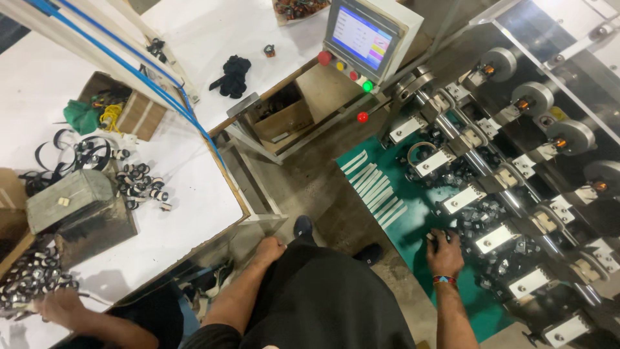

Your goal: The person sits at a multi-spool winding machine, handling small copper coil components and white strips. They place and remove parts from the machine stations, pull the red-handled lever to run the machine, and use scissors to trim material from a component.

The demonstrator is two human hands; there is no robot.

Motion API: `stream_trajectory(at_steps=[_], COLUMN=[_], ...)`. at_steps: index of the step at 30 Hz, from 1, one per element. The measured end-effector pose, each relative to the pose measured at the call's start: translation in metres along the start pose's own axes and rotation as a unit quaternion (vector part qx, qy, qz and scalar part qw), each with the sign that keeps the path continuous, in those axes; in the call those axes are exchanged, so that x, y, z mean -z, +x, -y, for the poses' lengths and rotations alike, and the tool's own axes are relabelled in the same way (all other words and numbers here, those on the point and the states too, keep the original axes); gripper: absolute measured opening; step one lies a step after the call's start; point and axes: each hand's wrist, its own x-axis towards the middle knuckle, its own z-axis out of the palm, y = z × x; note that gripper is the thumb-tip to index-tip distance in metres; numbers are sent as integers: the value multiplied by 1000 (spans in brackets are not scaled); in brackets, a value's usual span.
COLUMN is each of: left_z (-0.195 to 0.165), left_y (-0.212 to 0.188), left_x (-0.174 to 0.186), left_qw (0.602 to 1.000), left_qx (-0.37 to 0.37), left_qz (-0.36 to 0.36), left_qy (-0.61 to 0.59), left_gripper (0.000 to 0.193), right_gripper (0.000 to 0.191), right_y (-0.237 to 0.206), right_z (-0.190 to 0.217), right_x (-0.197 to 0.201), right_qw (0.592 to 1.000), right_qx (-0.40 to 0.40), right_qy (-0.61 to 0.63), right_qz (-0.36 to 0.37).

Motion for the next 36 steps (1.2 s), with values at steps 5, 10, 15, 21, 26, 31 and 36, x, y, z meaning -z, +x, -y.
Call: stream_trajectory(at_steps=[5,10,15,21,26,31,36], left_z=[7,12,25,58,101,141,152], left_y=[-8,-11,-7,5,7,-4,-1], left_x=[0,0,4,12,26,40,48], left_qw=[999,999,996,983,940,941,896], left_qx=[42,28,54,-33,-157,-70,-131], left_qz=[17,8,4,-54,-133,-43,-4], left_qy=[15,13,-75,-172,-273,-329,-425], left_gripper=[37,37,33,30,23,31,34], right_gripper=[37,43,42,46,40,38,33], right_y=[5,15,23,24,1,-48,-62], right_z=[-3,6,56,202,366,498,589], right_x=[4,7,-6,-66,-141,-201,-229], right_qw=[999,884,737,712,749,793,827], right_qx=[-21,-320,-338,-247,58,428,443], right_qy=[44,324,525,475,393,235,126], right_qz=[8,100,259,454,530,364,323])
